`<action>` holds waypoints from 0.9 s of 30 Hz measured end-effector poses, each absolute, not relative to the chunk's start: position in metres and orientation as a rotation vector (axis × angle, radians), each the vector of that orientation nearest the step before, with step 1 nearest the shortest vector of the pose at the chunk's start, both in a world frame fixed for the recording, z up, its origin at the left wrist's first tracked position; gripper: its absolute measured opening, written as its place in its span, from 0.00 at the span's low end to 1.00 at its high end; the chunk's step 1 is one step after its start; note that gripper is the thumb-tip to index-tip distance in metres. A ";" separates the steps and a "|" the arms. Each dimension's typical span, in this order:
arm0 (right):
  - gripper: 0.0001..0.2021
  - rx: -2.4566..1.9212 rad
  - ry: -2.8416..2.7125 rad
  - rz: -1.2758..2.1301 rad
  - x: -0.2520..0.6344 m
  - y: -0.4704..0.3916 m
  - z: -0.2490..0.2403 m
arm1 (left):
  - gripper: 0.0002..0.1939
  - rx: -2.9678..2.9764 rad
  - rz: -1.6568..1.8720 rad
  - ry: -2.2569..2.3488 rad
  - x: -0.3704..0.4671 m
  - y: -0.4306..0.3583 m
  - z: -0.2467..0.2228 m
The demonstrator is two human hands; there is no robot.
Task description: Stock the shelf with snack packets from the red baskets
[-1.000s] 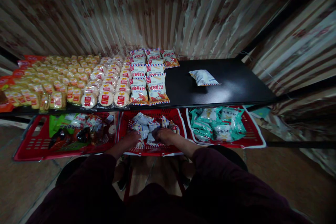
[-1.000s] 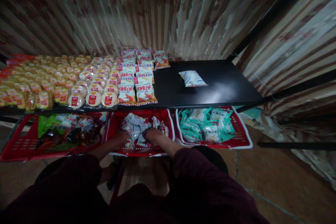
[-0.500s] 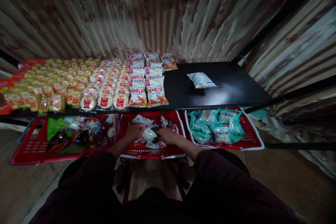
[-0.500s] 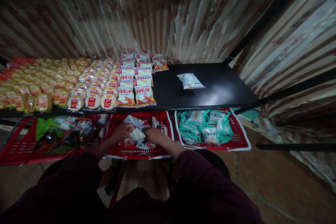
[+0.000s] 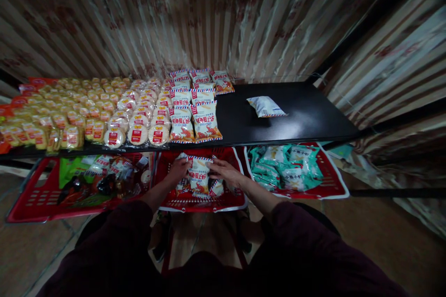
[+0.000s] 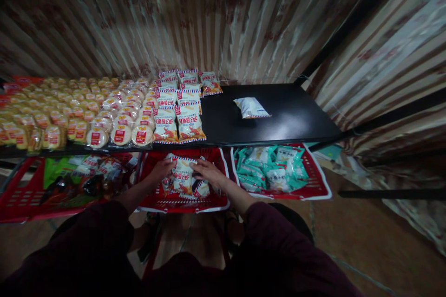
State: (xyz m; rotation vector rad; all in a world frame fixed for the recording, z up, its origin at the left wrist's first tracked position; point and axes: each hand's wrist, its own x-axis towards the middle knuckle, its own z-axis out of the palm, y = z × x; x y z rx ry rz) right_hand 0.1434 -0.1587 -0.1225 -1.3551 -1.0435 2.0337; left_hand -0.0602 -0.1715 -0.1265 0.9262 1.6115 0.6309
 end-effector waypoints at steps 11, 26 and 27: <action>0.25 -1.482 -0.991 1.753 0.138 -0.160 -0.128 | 0.19 0.994 0.726 1.450 -0.046 -0.176 -0.116; 0.22 -1.410 -0.957 1.734 0.132 -0.158 -0.113 | 0.28 0.626 0.779 1.125 -0.050 -0.190 -0.111; 0.21 -1.397 -0.937 1.754 0.131 -0.158 -0.112 | 0.28 0.619 0.784 1.133 -0.051 -0.191 -0.111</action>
